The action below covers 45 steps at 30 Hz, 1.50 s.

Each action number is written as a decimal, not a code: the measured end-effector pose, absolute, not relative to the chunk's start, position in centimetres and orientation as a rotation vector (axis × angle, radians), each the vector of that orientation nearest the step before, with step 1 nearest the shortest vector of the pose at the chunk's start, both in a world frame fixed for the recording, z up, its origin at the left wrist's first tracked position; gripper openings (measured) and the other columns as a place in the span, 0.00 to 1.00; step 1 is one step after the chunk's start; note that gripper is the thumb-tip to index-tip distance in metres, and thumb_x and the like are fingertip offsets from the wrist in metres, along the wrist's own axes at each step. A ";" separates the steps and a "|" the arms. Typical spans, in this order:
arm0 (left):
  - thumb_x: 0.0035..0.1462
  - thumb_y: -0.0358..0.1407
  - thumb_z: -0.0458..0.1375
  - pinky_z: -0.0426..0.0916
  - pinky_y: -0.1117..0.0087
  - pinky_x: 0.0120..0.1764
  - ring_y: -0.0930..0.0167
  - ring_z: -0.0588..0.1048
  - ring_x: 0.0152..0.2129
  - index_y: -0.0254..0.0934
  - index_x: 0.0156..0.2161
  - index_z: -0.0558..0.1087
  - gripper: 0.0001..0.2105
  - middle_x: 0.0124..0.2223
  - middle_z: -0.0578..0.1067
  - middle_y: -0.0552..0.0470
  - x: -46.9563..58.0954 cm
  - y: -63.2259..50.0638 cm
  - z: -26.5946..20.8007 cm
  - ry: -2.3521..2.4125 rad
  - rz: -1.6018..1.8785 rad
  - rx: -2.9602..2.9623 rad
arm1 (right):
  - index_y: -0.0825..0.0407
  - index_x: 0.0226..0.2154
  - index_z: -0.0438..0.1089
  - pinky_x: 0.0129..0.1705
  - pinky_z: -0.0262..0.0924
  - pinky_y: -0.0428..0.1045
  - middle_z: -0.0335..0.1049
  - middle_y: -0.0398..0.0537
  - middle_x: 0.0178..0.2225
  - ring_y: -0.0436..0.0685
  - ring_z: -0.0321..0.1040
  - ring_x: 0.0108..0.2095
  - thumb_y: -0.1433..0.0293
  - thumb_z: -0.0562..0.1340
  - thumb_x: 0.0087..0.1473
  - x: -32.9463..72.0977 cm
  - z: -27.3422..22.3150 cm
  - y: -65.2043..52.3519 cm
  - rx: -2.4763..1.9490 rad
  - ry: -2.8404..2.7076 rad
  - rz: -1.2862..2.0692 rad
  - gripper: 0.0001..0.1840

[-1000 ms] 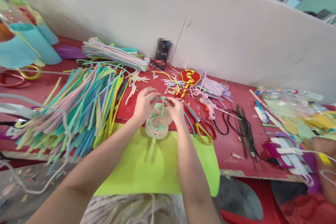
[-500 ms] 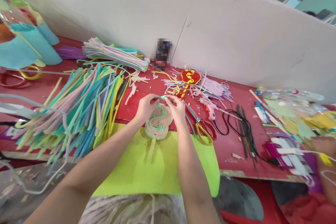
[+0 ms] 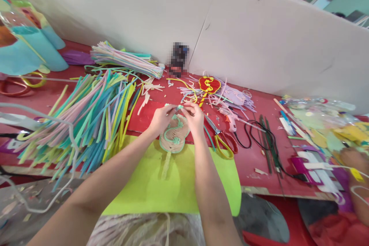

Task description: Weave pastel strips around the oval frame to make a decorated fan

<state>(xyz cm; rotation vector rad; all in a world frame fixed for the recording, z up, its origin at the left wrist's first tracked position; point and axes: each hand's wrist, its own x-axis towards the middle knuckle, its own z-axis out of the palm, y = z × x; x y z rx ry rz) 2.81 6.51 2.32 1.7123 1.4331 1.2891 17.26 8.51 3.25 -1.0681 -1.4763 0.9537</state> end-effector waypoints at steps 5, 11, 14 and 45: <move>0.54 0.36 0.51 0.66 0.73 0.38 0.73 0.72 0.31 0.37 0.39 0.76 0.12 0.37 0.76 0.50 2.6 6.9 2.1 1.468 1.352 1.749 | 0.52 0.33 0.69 0.40 0.64 0.49 0.73 0.47 0.33 0.53 0.70 0.35 0.61 0.60 0.48 17.3 3.1 8.6 -1.087 -1.535 0.899 0.12; 0.52 0.39 0.54 0.68 0.72 0.34 0.71 0.74 0.30 0.36 0.41 0.75 0.14 0.35 0.77 0.49 2.5 7.5 0.9 1.372 1.302 1.481 | 0.51 0.35 0.69 0.42 0.63 0.49 0.73 0.48 0.35 0.54 0.70 0.37 0.61 0.58 0.50 17.3 3.0 8.5 -1.069 -1.549 0.909 0.12; 0.50 0.41 0.55 0.69 0.73 0.30 0.71 0.74 0.29 0.35 0.43 0.73 0.16 0.34 0.77 0.49 2.5 7.7 0.6 1.292 1.268 1.400 | 0.51 0.35 0.65 0.39 0.63 0.49 0.72 0.47 0.34 0.53 0.70 0.36 0.61 0.59 0.49 17.3 3.1 8.4 -1.063 -1.526 0.894 0.12; 0.50 0.40 0.56 0.69 0.71 0.34 0.73 0.75 0.26 0.34 0.34 0.73 0.11 0.30 0.76 0.50 2.1 7.8 1.4 1.338 1.376 1.353 | 0.50 0.33 0.64 0.41 0.62 0.49 0.71 0.47 0.34 0.53 0.70 0.37 0.62 0.59 0.50 16.9 3.5 8.1 -1.067 -1.608 0.824 0.10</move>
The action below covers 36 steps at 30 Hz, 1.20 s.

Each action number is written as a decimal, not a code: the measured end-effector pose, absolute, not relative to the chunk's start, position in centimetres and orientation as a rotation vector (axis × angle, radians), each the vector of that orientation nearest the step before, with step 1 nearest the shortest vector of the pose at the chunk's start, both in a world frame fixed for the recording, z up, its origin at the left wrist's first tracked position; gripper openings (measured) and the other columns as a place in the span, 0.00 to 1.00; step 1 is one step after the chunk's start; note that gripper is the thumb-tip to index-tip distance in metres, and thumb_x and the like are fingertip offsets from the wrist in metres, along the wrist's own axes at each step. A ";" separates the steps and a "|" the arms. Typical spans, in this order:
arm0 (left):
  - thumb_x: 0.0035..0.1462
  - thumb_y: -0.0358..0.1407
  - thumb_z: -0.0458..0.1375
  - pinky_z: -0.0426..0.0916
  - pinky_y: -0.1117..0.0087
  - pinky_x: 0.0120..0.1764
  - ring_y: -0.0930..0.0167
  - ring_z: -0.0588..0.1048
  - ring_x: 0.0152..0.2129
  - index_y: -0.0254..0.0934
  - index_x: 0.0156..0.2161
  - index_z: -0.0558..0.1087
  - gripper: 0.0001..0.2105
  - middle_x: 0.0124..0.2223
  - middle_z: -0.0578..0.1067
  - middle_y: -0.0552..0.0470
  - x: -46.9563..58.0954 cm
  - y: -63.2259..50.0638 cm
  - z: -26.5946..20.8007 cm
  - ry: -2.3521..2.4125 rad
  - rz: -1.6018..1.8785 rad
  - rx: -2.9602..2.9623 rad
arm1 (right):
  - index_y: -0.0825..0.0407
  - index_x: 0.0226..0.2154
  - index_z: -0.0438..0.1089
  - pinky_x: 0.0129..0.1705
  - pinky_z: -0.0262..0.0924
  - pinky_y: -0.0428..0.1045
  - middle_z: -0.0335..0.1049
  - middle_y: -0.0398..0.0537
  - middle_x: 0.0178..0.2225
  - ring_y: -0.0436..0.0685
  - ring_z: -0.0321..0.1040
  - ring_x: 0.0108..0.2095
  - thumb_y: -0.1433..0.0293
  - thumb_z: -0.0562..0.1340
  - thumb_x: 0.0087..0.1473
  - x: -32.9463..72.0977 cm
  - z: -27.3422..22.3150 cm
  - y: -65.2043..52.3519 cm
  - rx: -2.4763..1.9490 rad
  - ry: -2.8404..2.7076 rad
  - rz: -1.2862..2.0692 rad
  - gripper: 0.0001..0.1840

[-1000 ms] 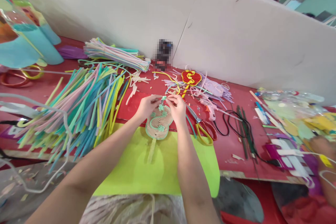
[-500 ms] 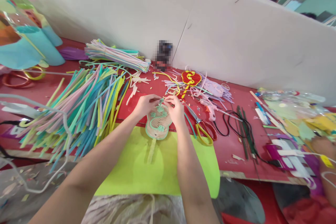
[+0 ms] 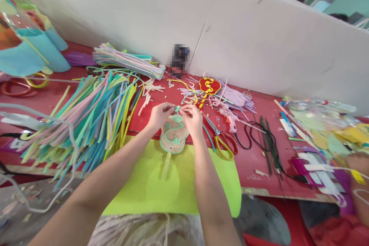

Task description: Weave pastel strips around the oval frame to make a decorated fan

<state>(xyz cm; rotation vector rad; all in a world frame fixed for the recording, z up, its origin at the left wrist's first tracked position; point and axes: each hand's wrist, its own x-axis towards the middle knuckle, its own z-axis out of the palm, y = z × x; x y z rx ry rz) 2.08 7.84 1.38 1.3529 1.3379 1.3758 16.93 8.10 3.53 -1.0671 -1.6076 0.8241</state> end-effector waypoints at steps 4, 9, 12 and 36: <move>0.50 0.41 0.57 0.71 0.70 0.36 0.72 0.75 0.28 0.34 0.35 0.73 0.12 0.32 0.76 0.49 2.4 7.8 1.1 1.300 1.433 1.273 | 0.51 0.33 0.64 0.42 0.63 0.50 0.71 0.47 0.34 0.53 0.70 0.37 0.61 0.60 0.48 16.8 3.4 8.2 -1.071 -1.539 0.878 0.12; 0.48 0.41 0.59 0.72 0.68 0.36 0.73 0.75 0.26 0.33 0.35 0.72 0.13 0.32 0.76 0.49 1.9 8.4 0.9 1.165 1.373 1.201 | 0.51 0.33 0.63 0.41 0.63 0.50 0.71 0.46 0.33 0.53 0.70 0.37 0.61 0.60 0.48 16.9 3.2 8.4 -1.054 -1.538 0.899 0.12; 0.47 0.41 0.59 0.72 0.68 0.37 0.74 0.75 0.27 0.33 0.38 0.72 0.15 0.35 0.77 0.47 1.4 8.7 1.1 1.119 1.305 1.214 | 0.51 0.33 0.63 0.40 0.62 0.49 0.71 0.46 0.32 0.53 0.70 0.36 0.61 0.60 0.48 17.1 3.1 8.5 -1.055 -1.550 0.899 0.12; 0.42 0.39 0.64 0.69 0.72 0.34 0.76 0.73 0.25 0.34 0.36 0.72 0.15 0.28 0.74 0.53 1.6 8.2 1.4 0.993 1.312 1.145 | 0.50 0.33 0.63 0.40 0.61 0.49 0.70 0.44 0.32 0.53 0.69 0.36 0.64 0.62 0.47 17.5 3.4 8.4 -1.005 -1.542 0.984 0.11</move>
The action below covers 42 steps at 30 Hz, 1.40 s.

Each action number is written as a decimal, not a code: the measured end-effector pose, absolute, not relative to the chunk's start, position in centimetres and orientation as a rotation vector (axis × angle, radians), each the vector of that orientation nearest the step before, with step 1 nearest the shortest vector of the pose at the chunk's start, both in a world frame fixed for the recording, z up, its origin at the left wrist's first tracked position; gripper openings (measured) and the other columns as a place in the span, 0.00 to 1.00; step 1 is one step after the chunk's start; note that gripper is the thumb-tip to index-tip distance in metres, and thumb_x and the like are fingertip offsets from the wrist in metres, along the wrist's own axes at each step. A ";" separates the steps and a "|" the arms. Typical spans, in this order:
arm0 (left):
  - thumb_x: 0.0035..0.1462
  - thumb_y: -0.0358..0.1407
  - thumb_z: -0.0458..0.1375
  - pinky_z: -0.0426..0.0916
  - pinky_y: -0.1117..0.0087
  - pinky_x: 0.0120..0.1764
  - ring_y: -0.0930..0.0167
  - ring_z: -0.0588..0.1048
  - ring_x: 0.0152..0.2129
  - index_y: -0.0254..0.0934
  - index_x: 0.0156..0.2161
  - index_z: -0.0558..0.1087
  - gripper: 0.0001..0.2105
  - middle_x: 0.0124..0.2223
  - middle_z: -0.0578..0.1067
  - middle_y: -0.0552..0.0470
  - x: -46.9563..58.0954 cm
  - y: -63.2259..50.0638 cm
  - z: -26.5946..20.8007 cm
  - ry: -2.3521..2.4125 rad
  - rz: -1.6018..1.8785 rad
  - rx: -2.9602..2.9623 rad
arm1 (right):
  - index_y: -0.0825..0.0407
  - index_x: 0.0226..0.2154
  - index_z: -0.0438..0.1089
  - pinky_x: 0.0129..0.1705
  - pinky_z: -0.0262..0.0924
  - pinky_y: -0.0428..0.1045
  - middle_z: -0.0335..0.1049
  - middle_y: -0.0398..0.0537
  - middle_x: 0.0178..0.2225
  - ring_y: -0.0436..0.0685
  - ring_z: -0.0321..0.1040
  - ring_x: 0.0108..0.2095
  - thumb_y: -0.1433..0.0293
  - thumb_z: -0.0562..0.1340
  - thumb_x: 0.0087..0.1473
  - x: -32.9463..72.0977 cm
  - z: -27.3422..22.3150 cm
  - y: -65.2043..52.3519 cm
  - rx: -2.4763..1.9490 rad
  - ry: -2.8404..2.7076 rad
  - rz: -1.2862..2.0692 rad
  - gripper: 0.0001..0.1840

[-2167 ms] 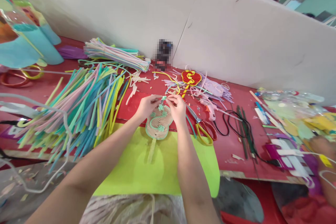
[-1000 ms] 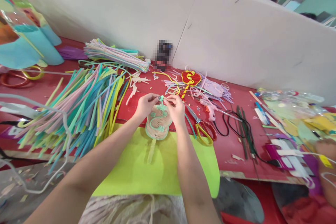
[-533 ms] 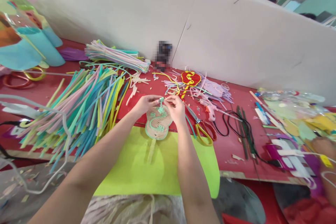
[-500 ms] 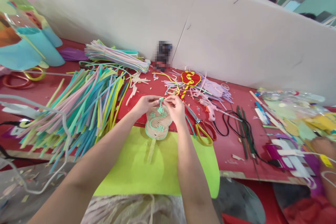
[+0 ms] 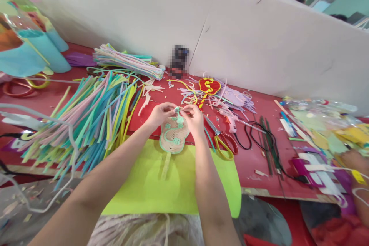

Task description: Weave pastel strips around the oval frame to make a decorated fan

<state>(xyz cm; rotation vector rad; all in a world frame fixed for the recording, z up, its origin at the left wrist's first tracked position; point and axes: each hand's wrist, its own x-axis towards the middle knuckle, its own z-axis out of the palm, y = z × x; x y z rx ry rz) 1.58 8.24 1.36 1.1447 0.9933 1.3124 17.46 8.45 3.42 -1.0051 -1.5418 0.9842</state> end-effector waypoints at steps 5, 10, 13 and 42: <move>0.44 0.39 0.63 0.69 0.71 0.35 0.76 0.73 0.26 0.33 0.38 0.71 0.15 0.30 0.75 0.52 1.6 8.5 0.7 0.994 1.304 1.172 | 0.50 0.33 0.63 0.40 0.61 0.49 0.70 0.45 0.31 0.53 0.69 0.36 0.63 0.62 0.47 17.5 3.4 8.5 -1.005 -1.531 0.991 0.11; 0.42 0.38 0.63 0.68 0.72 0.36 0.75 0.73 0.29 0.34 0.40 0.71 0.17 0.34 0.75 0.50 1.2 8.3 1.1 0.985 1.241 1.254 | 0.50 0.33 0.63 0.40 0.61 0.49 0.70 0.45 0.32 0.53 0.69 0.36 0.63 0.62 0.47 17.6 3.5 8.5 -1.019 -1.539 0.997 0.11; 0.43 0.38 0.63 0.68 0.72 0.35 0.75 0.73 0.28 0.34 0.40 0.70 0.18 0.33 0.75 0.51 1.0 8.1 1.4 0.978 1.209 1.271 | 0.50 0.33 0.63 0.39 0.61 0.49 0.70 0.44 0.31 0.53 0.69 0.35 0.63 0.62 0.46 17.7 3.4 8.6 -1.007 -1.538 1.015 0.11; 0.45 0.41 0.61 0.68 0.71 0.34 0.75 0.73 0.26 0.34 0.37 0.71 0.14 0.29 0.73 0.52 1.5 8.6 0.8 1.100 1.324 1.291 | 0.50 0.31 0.69 0.40 0.61 0.50 0.72 0.47 0.32 0.55 0.68 0.36 0.58 0.61 0.47 17.3 3.8 8.1 -1.106 -1.618 0.845 0.12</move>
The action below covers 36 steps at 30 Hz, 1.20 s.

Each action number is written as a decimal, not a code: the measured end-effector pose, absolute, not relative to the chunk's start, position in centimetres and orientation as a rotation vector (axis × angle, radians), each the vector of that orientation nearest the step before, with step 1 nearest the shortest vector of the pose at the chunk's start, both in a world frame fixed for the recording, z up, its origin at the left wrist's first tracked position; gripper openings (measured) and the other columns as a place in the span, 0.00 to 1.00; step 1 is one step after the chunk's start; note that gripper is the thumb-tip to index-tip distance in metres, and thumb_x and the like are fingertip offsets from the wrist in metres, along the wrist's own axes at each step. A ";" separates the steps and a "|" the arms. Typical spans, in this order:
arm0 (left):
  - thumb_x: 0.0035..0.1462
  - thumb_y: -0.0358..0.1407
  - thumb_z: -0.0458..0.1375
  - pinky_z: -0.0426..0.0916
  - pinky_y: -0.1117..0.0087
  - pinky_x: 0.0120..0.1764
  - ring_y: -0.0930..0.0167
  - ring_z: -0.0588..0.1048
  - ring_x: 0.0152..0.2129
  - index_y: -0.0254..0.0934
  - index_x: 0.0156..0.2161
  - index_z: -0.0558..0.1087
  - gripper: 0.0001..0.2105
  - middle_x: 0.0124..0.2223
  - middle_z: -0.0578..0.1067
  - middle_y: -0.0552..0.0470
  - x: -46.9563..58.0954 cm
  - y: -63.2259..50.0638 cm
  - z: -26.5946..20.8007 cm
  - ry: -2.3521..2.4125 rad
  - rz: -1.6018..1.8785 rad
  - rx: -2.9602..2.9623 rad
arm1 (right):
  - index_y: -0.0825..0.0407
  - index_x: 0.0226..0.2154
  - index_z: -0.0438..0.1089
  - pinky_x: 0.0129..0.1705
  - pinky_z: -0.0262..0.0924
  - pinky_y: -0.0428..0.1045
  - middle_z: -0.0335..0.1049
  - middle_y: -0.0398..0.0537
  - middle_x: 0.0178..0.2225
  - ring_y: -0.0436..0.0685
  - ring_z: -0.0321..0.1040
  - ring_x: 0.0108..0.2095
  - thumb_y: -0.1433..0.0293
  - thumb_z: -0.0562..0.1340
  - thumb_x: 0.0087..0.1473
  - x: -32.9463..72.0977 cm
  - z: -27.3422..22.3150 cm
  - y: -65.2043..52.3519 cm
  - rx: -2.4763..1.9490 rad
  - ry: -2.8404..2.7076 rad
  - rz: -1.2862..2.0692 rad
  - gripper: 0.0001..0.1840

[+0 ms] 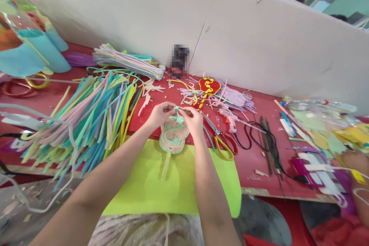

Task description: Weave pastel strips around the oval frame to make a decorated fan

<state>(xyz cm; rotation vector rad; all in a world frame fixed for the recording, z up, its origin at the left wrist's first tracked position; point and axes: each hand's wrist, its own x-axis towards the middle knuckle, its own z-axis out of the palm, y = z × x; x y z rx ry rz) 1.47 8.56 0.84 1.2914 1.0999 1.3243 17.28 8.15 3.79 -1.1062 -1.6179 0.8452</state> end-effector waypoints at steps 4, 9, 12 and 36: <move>0.45 0.40 0.61 0.68 0.71 0.34 0.75 0.73 0.26 0.34 0.36 0.70 0.14 0.29 0.73 0.52 1.5 8.5 1.0 1.090 1.328 1.286 | 0.50 0.30 0.71 0.39 0.60 0.50 0.72 0.47 0.32 0.55 0.68 0.36 0.57 0.60 0.48 17.4 3.6 8.2 -1.131 -1.632 0.848 0.14; 0.47 0.40 0.60 0.68 0.71 0.34 0.75 0.73 0.25 0.34 0.36 0.69 0.13 0.28 0.73 0.53 1.6 8.0 1.6 1.036 1.332 1.288 | 0.51 0.30 0.71 0.38 0.60 0.49 0.72 0.45 0.31 0.54 0.68 0.33 0.56 0.62 0.44 17.5 2.9 8.6 -1.146 -1.498 1.084 0.15; 0.48 0.40 0.60 0.68 0.72 0.34 0.75 0.73 0.26 0.34 0.37 0.68 0.14 0.29 0.73 0.52 1.7 7.7 2.0 0.990 1.323 1.300 | 0.52 0.29 0.71 0.36 0.60 0.48 0.71 0.44 0.28 0.52 0.67 0.30 0.57 0.63 0.43 17.7 2.6 8.7 -1.088 -1.413 1.289 0.16; 0.46 0.37 0.59 0.69 0.71 0.35 0.75 0.73 0.27 0.35 0.35 0.69 0.10 0.29 0.73 0.53 2.1 7.7 2.0 1.236 1.522 1.186 | 0.52 0.34 0.68 0.30 0.62 0.46 0.71 0.46 0.32 0.50 0.67 0.30 0.56 0.64 0.41 16.7 3.0 8.0 -1.112 -1.295 1.387 0.20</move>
